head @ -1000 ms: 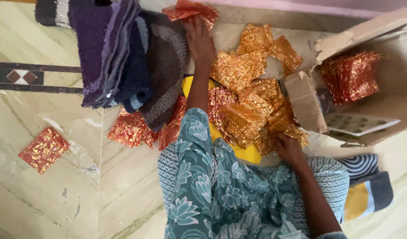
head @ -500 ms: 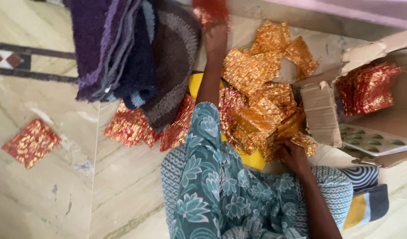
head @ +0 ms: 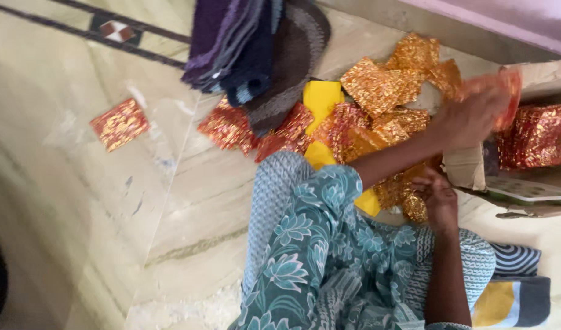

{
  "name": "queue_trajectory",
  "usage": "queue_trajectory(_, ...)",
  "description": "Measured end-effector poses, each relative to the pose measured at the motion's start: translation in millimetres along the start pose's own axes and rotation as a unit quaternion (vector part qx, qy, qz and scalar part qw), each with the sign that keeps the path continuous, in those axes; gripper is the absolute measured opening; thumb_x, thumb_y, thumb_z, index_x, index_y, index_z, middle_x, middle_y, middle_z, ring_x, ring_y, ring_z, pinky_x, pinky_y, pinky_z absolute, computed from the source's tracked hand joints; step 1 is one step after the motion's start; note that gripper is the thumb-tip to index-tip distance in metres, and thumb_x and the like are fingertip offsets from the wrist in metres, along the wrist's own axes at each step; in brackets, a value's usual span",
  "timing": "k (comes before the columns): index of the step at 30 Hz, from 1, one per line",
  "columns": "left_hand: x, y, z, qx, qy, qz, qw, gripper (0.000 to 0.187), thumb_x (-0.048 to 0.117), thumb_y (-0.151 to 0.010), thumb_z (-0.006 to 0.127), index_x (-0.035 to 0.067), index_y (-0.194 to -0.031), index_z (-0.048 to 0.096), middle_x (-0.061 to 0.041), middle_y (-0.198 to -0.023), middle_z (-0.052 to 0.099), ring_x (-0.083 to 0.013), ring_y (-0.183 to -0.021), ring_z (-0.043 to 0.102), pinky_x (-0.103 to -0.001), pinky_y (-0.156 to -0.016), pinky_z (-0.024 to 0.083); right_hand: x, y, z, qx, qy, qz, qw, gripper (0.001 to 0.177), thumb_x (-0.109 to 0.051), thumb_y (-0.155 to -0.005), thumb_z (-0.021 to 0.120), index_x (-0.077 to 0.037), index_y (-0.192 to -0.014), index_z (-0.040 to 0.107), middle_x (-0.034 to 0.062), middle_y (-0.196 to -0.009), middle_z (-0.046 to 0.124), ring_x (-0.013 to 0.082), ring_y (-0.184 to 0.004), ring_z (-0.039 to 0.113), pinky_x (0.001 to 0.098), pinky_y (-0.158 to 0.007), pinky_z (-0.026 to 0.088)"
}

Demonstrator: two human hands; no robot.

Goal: The person sits on the floor and packs small decorative items into a clear plastic bag. They then seal the bag and place it into a cardboard box. The person also handles and folds several pieces of shiny, patterned fabric.

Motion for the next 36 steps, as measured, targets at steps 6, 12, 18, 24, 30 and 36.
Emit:
queue_trajectory(6,40,145,56,-0.236,-0.045,-0.050,0.970,0.038,0.029,-0.088,0.071,0.008,-0.119,0.065,-0.013,-0.119,0.061,-0.0201,-0.092,0.068,-0.032,-0.076,0.057,-27,25,5,-0.019,-0.170,-0.034,0.985,0.076,-0.055,-0.090,0.070,-0.007,-0.145,0.047,0.0055,-0.132,0.067,0.0222,-0.122,0.066,0.0434,-0.102,0.057)
queue_trajectory(12,45,199,-1,-0.263,0.047,-0.008,0.964,0.024,0.022,-0.088,0.074,0.019,-0.112,0.075,-0.004,-0.112,0.073,-0.0208,-0.108,0.071,-0.038,-0.096,0.059,29,11,-41,0.080,-0.146,0.030,0.986,0.032,-0.011,-0.107,0.068,0.000,-0.136,0.063,0.0076,-0.119,0.069,0.0191,-0.103,0.068,0.0357,-0.090,0.055)
queue_trajectory(18,-44,191,-243,0.031,0.093,-0.164,0.982,0.048,0.020,-0.091,0.077,0.011,-0.135,0.062,-0.013,-0.141,0.062,-0.0309,-0.132,0.059,-0.043,-0.112,0.046,34,14,-46,0.095,-0.150,0.025,0.984,0.032,-0.005,-0.101,0.063,-0.004,-0.134,0.063,0.0064,-0.124,0.070,0.0194,-0.107,0.070,0.0362,-0.091,0.059)
queue_trajectory(24,-150,294,-363,0.069,-0.228,-0.386,0.891,0.105,0.058,-0.072,0.086,0.008,-0.151,0.039,-0.028,-0.150,0.040,-0.0499,-0.138,0.039,-0.059,-0.108,0.034,22,9,-35,0.078,-0.135,0.003,0.988,0.036,-0.004,-0.100,0.069,-0.002,-0.136,0.062,0.0075,-0.128,0.069,0.0201,-0.111,0.069,0.0359,-0.094,0.058)
queue_trajectory(30,-151,341,-322,0.170,-0.722,-0.323,0.588,0.100,0.071,-0.084,0.064,0.030,-0.163,0.019,-0.024,-0.165,0.017,-0.0560,-0.145,0.018,-0.082,-0.096,0.020,32,9,-32,0.110,-0.100,0.037,0.988,0.034,-0.007,-0.098,0.071,-0.003,-0.132,0.065,0.0058,-0.123,0.071,0.0188,-0.106,0.070,0.0346,-0.090,0.058)
queue_trajectory(36,-191,365,-334,-0.023,-0.449,-0.489,0.747,0.089,0.073,-0.079,0.066,0.026,-0.151,0.042,-0.017,-0.158,0.035,-0.0478,-0.130,0.040,-0.064,-0.102,0.037,43,6,-42,0.143,-0.080,0.064,0.984,0.032,-0.009,-0.097,0.072,-0.001,-0.128,0.067,0.0071,-0.117,0.073,0.0192,-0.100,0.071,0.0340,-0.085,0.059)
Point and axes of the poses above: each hand's wrist, its own y-axis away from the middle knuckle, its own z-axis out of the palm, x = y × z, the point moved 5 cm from there along -y, towards the middle knuckle
